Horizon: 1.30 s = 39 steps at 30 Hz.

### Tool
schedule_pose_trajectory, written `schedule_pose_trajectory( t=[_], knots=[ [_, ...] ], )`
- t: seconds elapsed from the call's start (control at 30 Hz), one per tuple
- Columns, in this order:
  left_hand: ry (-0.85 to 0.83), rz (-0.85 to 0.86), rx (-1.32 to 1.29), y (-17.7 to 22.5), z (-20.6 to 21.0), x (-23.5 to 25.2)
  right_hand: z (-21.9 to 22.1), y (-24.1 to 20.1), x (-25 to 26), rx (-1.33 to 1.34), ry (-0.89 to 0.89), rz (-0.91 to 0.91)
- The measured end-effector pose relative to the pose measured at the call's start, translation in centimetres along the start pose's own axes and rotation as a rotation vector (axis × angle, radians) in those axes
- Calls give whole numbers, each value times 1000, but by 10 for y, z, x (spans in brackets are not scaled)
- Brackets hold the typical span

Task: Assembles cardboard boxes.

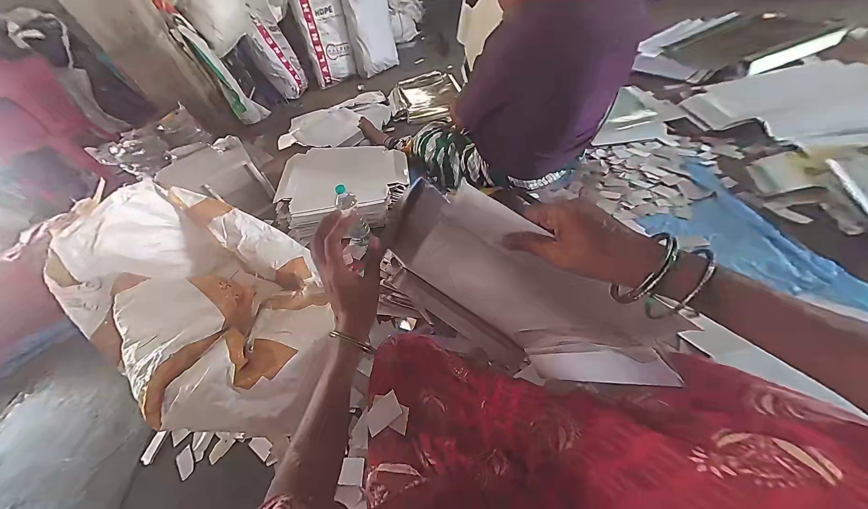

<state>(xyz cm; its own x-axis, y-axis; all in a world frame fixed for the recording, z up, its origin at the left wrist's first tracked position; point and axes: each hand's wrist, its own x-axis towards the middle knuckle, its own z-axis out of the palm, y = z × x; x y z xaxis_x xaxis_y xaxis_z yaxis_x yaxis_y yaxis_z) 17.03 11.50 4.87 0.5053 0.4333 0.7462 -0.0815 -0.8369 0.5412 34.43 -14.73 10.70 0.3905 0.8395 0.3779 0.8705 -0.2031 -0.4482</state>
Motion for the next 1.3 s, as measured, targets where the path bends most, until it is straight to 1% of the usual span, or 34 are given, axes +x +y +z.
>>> schedule_pose_trajectory(
  t=[0.03, 0.07, 0.1, 0.17, 0.23, 0.3, 0.4, 0.43, 0.5, 0.6, 0.63, 0.7, 0.77, 0.87, 0.93, 1.0, 1.1, 1.17, 1.23, 1.3],
  knots=[
    [76, 28, 16, 8, 5, -6, -2, -2, 0, -24, 20, -7],
    [108, 57, 27, 14, 10, -11, -3, -5, 1, -35, 31, -24],
    [101, 87, 28, 19, 14, -16, -3, -8, 2, -42, 35, -48],
    [29, 90, 33, 23, 23, -23, -1, -14, 4, -90, 33, -110],
    [-46, 6, 8, 24, 27, -23, 3, -17, 5, -134, 23, -199],
    [-77, -56, -57, 19, 29, -21, 6, -20, 6, -149, 17, -285],
    [-184, -58, -114, 16, 23, -20, 8, -23, 9, -118, -6, -312],
    [-198, -44, -129, 16, 21, -20, 7, -24, 9, -125, -21, -306],
    [-173, -11, -148, 17, 16, -20, 5, -25, 7, -187, -21, -301],
    [-175, 87, -28, 21, 7, -17, 4, -29, 5, -316, -9, -297],
    [-220, 80, 55, 24, 5, -16, 3, -30, 5, -346, -9, -292],
    [-369, 14, 178, 28, 4, -16, 1, -32, 3, -368, -26, -281],
    [-440, -13, 191, 29, 5, -21, -1, -32, 3, -359, -59, -292],
    [-447, -61, 100, 35, 1, -26, -3, -26, 2, -317, -87, -359],
    [-474, -93, -41, 33, -4, -23, -7, -25, 3, -320, -107, -398],
    [-499, -97, -174, 31, -5, -18, -9, -27, 3, -342, -145, -399],
    [-578, 9, -385, 22, -6, -16, -7, -30, 3, -336, -139, -383],
    [-629, 69, -463, 17, -5, -16, -4, -30, 4, -329, -120, -368],
    [-683, 77, -515, 13, -4, -20, -2, -29, 6, -360, -122, -366],
    [-787, 18, -642, 6, -8, -25, -1, -15, 7, -377, -84, -364]
  ],
)
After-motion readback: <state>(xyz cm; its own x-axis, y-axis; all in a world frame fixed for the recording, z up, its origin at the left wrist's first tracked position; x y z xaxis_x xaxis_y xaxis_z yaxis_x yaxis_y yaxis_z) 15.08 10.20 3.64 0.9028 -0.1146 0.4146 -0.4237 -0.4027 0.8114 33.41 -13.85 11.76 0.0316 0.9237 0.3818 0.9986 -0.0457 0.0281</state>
